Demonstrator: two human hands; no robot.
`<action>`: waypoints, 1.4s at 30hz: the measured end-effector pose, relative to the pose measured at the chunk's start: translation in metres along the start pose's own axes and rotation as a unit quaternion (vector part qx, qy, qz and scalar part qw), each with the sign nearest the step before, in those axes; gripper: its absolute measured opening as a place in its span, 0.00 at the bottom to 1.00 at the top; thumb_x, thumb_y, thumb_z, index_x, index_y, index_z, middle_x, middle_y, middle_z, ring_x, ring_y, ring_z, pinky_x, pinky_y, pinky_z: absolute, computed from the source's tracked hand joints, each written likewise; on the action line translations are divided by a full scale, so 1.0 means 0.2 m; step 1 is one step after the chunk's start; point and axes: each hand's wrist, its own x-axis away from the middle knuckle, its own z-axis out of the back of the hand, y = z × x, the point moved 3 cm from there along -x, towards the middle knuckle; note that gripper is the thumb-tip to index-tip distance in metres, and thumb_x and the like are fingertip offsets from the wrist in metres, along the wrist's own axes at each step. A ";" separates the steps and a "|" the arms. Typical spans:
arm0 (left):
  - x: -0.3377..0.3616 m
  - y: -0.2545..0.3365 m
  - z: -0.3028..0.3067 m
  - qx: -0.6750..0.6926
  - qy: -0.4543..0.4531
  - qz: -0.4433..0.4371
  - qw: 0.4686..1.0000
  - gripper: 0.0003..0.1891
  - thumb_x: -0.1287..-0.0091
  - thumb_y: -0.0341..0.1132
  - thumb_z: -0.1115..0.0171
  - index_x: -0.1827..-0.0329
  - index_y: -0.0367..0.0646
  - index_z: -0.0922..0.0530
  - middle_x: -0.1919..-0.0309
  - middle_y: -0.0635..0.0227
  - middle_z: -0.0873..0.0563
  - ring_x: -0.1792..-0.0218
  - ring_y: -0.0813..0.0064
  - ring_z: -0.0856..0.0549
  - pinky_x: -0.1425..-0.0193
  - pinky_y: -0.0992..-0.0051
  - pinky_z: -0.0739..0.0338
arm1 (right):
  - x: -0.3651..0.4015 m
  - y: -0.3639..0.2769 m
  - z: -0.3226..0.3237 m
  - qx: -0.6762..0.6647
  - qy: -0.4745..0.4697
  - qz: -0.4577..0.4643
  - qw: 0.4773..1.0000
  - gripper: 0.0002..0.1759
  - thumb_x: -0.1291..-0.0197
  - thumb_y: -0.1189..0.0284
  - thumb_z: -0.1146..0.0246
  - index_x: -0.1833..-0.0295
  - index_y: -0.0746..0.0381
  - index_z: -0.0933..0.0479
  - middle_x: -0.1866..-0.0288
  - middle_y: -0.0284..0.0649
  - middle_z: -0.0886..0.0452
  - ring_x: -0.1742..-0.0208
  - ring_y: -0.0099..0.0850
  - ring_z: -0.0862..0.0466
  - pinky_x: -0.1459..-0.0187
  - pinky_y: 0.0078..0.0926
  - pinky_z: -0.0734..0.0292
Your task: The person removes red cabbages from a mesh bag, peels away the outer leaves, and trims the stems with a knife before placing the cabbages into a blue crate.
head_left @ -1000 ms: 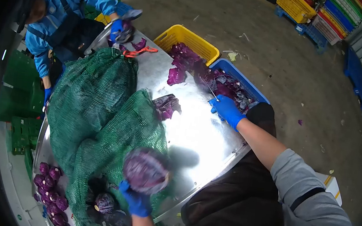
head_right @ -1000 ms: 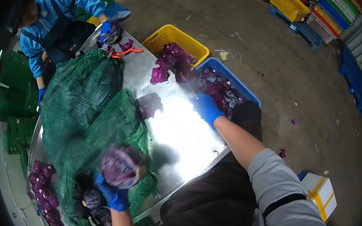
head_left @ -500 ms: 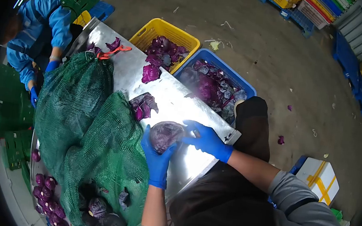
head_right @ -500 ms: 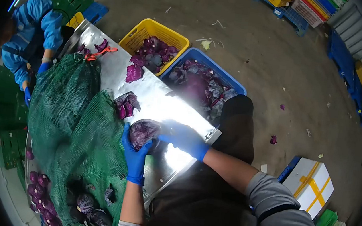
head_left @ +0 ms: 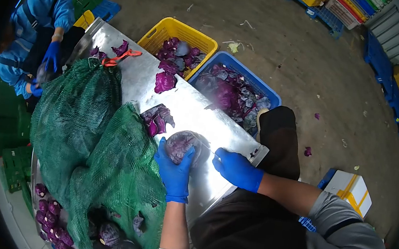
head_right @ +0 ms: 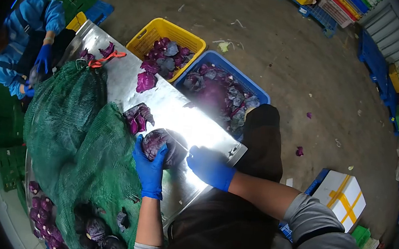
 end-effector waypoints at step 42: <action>0.15 -0.17 0.09 0.213 -0.182 -0.118 0.953 0.51 0.57 0.28 0.28 0.26 0.37 0.45 0.28 0.59 0.38 0.28 0.65 0.39 0.24 0.66 0.47 | -0.35 0.15 0.24 0.113 0.000 -0.153 0.982 0.28 0.39 0.59 0.40 0.35 0.58 0.32 0.59 0.55 0.18 0.56 0.45 0.16 0.55 0.35 0.22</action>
